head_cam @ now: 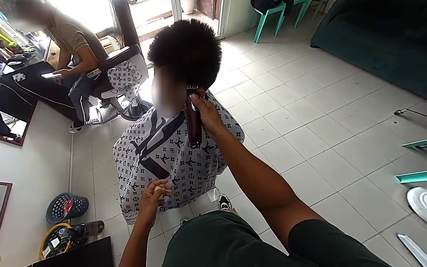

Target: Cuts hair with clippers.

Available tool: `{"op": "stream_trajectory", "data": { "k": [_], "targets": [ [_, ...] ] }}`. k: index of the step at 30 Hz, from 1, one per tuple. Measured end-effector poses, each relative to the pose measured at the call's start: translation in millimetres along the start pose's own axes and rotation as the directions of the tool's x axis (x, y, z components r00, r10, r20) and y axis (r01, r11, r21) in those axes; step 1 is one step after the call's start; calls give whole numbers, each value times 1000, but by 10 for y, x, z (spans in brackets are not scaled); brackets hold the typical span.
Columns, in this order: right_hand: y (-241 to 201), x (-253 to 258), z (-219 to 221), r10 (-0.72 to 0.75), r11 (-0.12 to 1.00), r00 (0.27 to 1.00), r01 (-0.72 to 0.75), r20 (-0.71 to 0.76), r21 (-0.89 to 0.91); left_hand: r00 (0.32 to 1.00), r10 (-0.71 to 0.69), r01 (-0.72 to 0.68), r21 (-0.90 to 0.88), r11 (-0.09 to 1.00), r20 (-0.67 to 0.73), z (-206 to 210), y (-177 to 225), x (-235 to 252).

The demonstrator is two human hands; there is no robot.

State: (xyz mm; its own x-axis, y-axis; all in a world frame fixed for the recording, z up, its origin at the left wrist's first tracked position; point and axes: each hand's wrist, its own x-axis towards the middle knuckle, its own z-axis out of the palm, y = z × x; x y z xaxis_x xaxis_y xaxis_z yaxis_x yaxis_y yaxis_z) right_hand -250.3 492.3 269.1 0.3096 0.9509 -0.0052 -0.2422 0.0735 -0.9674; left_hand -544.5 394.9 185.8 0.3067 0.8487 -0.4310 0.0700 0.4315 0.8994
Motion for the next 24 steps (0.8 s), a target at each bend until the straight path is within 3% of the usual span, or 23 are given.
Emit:
{"op": "stream_trajectory", "data": {
  "k": [5, 9, 12, 14, 18, 22, 24],
  "targets": [
    [-11, -14, -10, 92, 995, 995, -90, 38, -47, 1000, -14, 14, 20, 1000, 6, 4, 11, -17],
    [-24, -17, 13, -38, 999, 999, 39, 11, -35, 1000, -16, 16, 27, 1000, 2, 13, -15, -20],
    [-23, -16, -11, 53, 992, 998, -50, 19, -118, 1000, -15, 15, 18, 1000, 6, 9, -13, -30],
    [-40, -20, -15, 73, 995, 997, -70, 34, -72, 1000, -11, 11, 10, 1000, 7, 6, -19, -21],
    [-32, -27, 39, -55, 998, 998, 56, 10, -20, 1000, -14, 14, 14, 1000, 0, 6, -23, -30],
    [-30, -16, 9, 100, 995, 993, -99, 58, -19, 1000, -10, 10, 6, 1000, 0, 4, -26, -31],
    [-34, -16, 32, 20, 999, 999, -21, 41, 30, 1000, -16, 16, 12, 1000, -3, 13, -26, -33]
  ]
}}
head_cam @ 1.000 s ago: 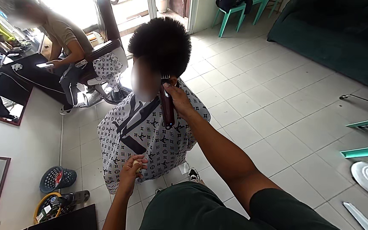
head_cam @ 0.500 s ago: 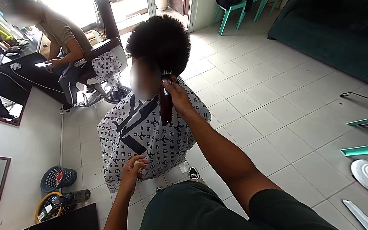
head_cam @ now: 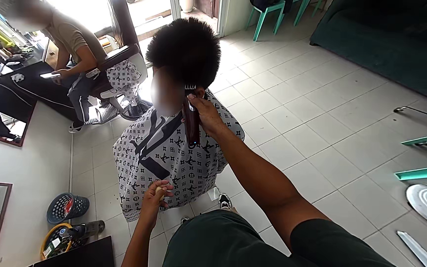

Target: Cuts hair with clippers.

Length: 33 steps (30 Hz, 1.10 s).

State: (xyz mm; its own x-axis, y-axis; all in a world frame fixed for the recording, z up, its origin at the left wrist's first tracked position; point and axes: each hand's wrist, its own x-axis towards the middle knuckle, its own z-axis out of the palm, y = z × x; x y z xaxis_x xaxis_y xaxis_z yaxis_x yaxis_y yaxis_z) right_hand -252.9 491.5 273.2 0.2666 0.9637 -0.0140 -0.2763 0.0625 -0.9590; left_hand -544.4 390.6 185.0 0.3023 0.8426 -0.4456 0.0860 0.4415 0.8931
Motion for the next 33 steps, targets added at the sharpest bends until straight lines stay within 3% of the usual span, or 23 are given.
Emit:
{"op": "stream_trajectory", "data": {
  "k": [3, 6, 9, 11, 13, 15, 20, 26, 30, 33],
  "targets": [
    [8, -11, 27, -79, 996, 996, 78, -29, -51, 1000, -1, 1, 3, 1000, 4, 5, -2, -7],
    [-34, -5, 5, 75, 994, 997, -74, 6, -78, 1000, -2, 2, 0, 1000, 11, -3, -10, -3],
    [-62, -14, 52, -58, 997, 998, 56, -20, -56, 1000, 3, -3, -5, 1000, 10, 2, -14, 8],
    [-30, -37, 54, -90, 984, 996, 91, 10, -154, 1000, 1, -1, 17, 1000, 15, 13, -8, -4],
    [22, -72, 44, 60, 982, 995, -45, 80, -184, 1000, 0, 0, 25, 1000, 21, 13, -1, -11],
    [62, -85, 58, 191, 978, 976, -180, 107, -101, 1000, 4, -4, 17, 1000, 21, 17, 2, 1],
    [39, -33, 115, 231, 964, 967, -243, 109, 112, 1000, 2, -3, 18, 1000, 25, 9, -16, 7],
    [47, -3, 170, 114, 988, 993, -117, 37, 99, 1000, -10, 9, 25, 1000, 20, 20, -24, 2],
    [63, 4, 170, 153, 985, 987, -156, 42, 72, 1000, -3, 2, 19, 1000, 30, 1, -30, -2],
    [66, 10, 202, 65, 996, 998, -65, -9, 58, 1000, -4, 3, 26, 1000, 26, 5, -38, -2]
  ]
}}
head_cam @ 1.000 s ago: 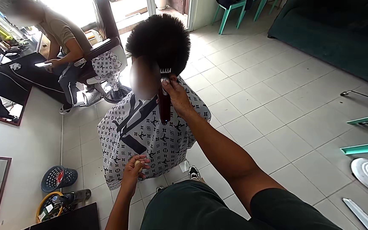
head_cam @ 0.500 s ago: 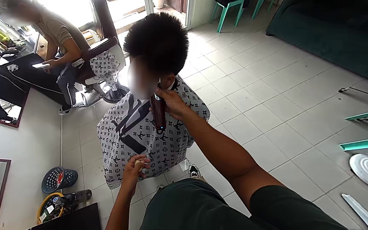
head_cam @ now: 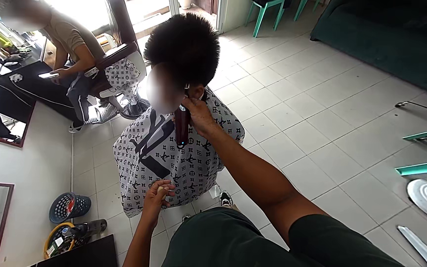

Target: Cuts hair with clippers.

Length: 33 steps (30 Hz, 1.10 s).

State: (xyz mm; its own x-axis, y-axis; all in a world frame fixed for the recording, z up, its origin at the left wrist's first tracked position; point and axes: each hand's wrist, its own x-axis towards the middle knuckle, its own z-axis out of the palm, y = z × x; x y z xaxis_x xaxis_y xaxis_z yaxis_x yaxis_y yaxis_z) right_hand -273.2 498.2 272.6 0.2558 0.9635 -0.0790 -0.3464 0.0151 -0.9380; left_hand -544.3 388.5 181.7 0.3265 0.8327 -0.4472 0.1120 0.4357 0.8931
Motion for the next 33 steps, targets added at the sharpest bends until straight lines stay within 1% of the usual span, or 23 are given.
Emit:
{"op": "stream_trajectory", "data": {
  "k": [1, 2, 5, 6, 7, 9, 10, 12, 13, 14, 15, 16, 18, 19, 21, 22, 23, 24, 25, 27, 28, 31, 33],
  "targets": [
    [13, 2, 8, -22, 999, 1000, 21, -16, -25, 1000, -1, 1, 2, 1000, -1, 2, 0, -3],
    [22, 0, 7, -11, 999, 1000, 10, -18, -44, 1000, -2, 2, 3, 1000, -2, 2, 2, -6],
    [23, -1, -8, 57, 998, 998, -57, 3, -17, 1000, -1, 1, -5, 1000, -1, -1, -5, -7],
    [-5, -10, -1, 40, 999, 999, -40, -1, 2, 1000, 1, -1, -3, 1000, 0, 0, -6, -5],
    [-23, -16, 4, -10, 1000, 1000, 10, -11, 6, 1000, 1, -1, 4, 1000, 2, 1, -11, -4],
    [-35, -22, 0, -116, 992, 993, 115, -22, -51, 1000, -1, 1, 12, 1000, 2, 3, -16, -7],
    [-26, -23, -14, -123, 988, 992, 121, -22, -91, 1000, -2, 2, 13, 1000, 3, 0, -17, -13],
    [-18, -30, -72, -27, 993, 1000, 27, 1, -114, 1000, -1, 1, 4, 1000, 1, -5, -22, -13],
    [-21, -31, -91, 26, 996, 1000, -25, 8, -90, 1000, 0, 0, 0, 1000, -1, -7, -24, -9],
    [-33, -33, -97, 42, 998, 999, -41, 6, -53, 1000, 0, 0, -1, 1000, -1, -8, -27, -4],
    [-52, -42, -91, 14, 1000, 1000, -14, 1, -17, 1000, -2, 2, -1, 1000, 0, -6, -33, -2],
    [-67, -50, -82, -47, 999, 999, 47, -7, 4, 1000, -2, 2, -2, 1000, 3, -3, -42, -3],
    [-76, -51, -75, -154, 988, 988, 154, -23, -24, 1000, -3, 3, -2, 1000, 9, 2, -43, -9],
    [-67, -47, -89, -146, 988, 989, 145, -22, -48, 1000, -3, 3, 1, 1000, 10, 5, -40, -13],
    [-33, -42, -151, -3, 999, 1000, 3, 11, -44, 1000, 0, 0, 3, 1000, 10, 11, -33, -16],
    [-20, -41, -183, 73, 997, 997, -73, 37, -6, 1000, 3, -3, 1, 1000, 9, 12, -30, -14],
    [-20, -45, -202, 109, 993, 993, -111, 53, 47, 1000, 4, -4, -4, 1000, 7, 15, -28, -10],
    [-30, -53, -208, 101, 989, 993, -106, 57, 100, 1000, 3, -3, -8, 1000, 4, 20, -31, -6],
    [-40, -64, -203, 61, 988, 997, -67, 44, 138, 1000, -1, 1, -8, 1000, 3, 22, -37, -6],
    [-33, -60, -203, -27, 988, 1000, 24, 13, 155, 1000, -5, 5, -4, 1000, 6, 22, -42, -12],
    [-28, -51, -219, -30, 990, 999, 28, 16, 139, 1000, -5, 5, -2, 1000, 7, 18, -41, -14],
    [-42, -50, -272, 71, 990, 996, -77, 54, 122, 1000, -6, 6, 2, 1000, -2, 18, -32, -14],
    [-76, -61, -274, 21, 985, 998, -30, 52, 172, 1000, -7, 7, 0, 1000, -4, 25, -32, -4]
  ]
}}
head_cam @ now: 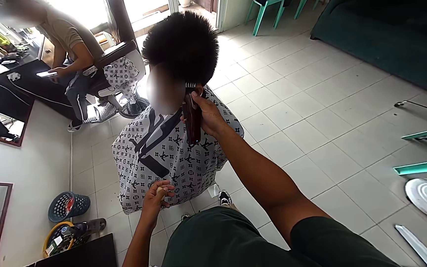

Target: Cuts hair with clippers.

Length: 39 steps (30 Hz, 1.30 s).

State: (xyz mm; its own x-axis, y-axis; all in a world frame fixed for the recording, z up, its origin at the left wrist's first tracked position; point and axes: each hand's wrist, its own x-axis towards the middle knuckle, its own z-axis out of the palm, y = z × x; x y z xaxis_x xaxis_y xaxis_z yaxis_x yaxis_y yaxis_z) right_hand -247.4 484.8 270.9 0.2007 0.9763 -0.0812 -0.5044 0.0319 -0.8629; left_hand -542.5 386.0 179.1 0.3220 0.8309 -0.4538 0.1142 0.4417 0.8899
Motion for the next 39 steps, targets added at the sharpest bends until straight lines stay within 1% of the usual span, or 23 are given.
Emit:
{"op": "stream_trajectory", "data": {
  "k": [3, 5, 7, 11, 15, 18, 20, 23, 24, 25, 27, 28, 29, 30, 31, 32, 33, 34, 35, 36, 37, 38, 39],
  "targets": [
    [16, 20, -14, -103, 994, 995, 103, 9, -18, 1000, -3, 3, 12, 1000, 5, 7, 7, -5],
    [24, 31, -49, -26, 994, 1000, 27, 14, -109, 1000, -3, 3, 33, 999, 10, 10, 22, -7],
    [22, 39, -73, 13, 993, 1000, -11, 17, -117, 1000, -4, 4, 43, 999, 7, 20, 40, 1],
    [10, 47, -50, -141, 988, 990, 142, 16, -60, 1000, -12, 12, 43, 999, 13, 49, 61, 8],
    [4, 46, -79, -10, 981, 1000, 9, -6, -191, 1000, -5, 4, 37, 999, 24, 65, 93, 11],
    [-32, 39, -61, -142, 981, 990, 143, 12, -131, 1000, -16, 14, 47, 999, 25, 79, 96, 22],
    [-22, 36, -69, -200, 967, 979, 202, 26, -156, 999, -23, 22, 53, 998, 31, 90, 111, 20],
    [-42, 28, -87, -45, 960, 999, 39, -15, -277, 999, -22, 19, 66, 998, 47, 104, 126, 41],
    [-58, 31, -84, -30, 959, 999, 22, -23, -281, 998, -25, 21, 73, 997, 51, 116, 141, 56],
    [-76, 32, -68, -57, 965, 998, 49, -24, -257, 998, -31, 27, 80, 996, 60, 130, 162, 75],
    [-102, 8, -41, -184, 963, 983, 181, 5, -200, 995, -37, 30, 80, 996, 91, 151, 243, 122],
    [-103, -35, -70, -220, 953, 975, 224, 41, -203, 997, 6, -11, 64, 998, 80, 160, 314, 155],
    [-96, -115, -129, -202, 949, 977, 212, 68, -233, 992, 123, -124, 39, 992, 16, 173, 417, 199],
    [-79, -228, -219, -122, 950, 989, 139, 77, -279, 948, 301, -300, 28, 954, -107, 196, 558, 284],
    [-34, -349, -333, -19, 943, 998, 40, 67, -329, 847, 482, -478, 76, 875, -225, 230, 744, 414],
    [22, -460, -461, 82, 935, 996, -61, 45, -349, 746, 611, -584, 182, 791, -265, 277, 955, 558],
    [76, -564, -583, 156, 935, 988, -145, 9, -324, 702, 688, -612, 338, 715, -184, 337, 1159, 672],
    [124, -661, -684, 200, 941, 979, -202, -37, -273, 728, 685, -600, 490, 633, 7, 429, 1364, 744],
    [169, -746, -765, 214, 950, 973, -229, -90, -211, 780, 560, -593, 614, 520, 279, 554, 1609, 794],
    [203, -824, -833, 225, 955, 964, -247, -141, -162, 778, 350, -627, 667, 402, 521, 721, 1878, 838],
    [233, -892, -898, 222, 958, 957, -250, -187, -143, 711, 218, -698, 636, 329, 668, 904, 2081, 895],
    [250, -953, -959, 212, 958, 952, -247, -221, -145, 647, 211, -751, 566, 339, 732, 1058, 2224, 939],
    [259, -1003, -1020, 206, 957, 947, -248, -248, -151, 629, 295, -762, 494, 419, 719, 1177, 2318, 968]
  ]
}}
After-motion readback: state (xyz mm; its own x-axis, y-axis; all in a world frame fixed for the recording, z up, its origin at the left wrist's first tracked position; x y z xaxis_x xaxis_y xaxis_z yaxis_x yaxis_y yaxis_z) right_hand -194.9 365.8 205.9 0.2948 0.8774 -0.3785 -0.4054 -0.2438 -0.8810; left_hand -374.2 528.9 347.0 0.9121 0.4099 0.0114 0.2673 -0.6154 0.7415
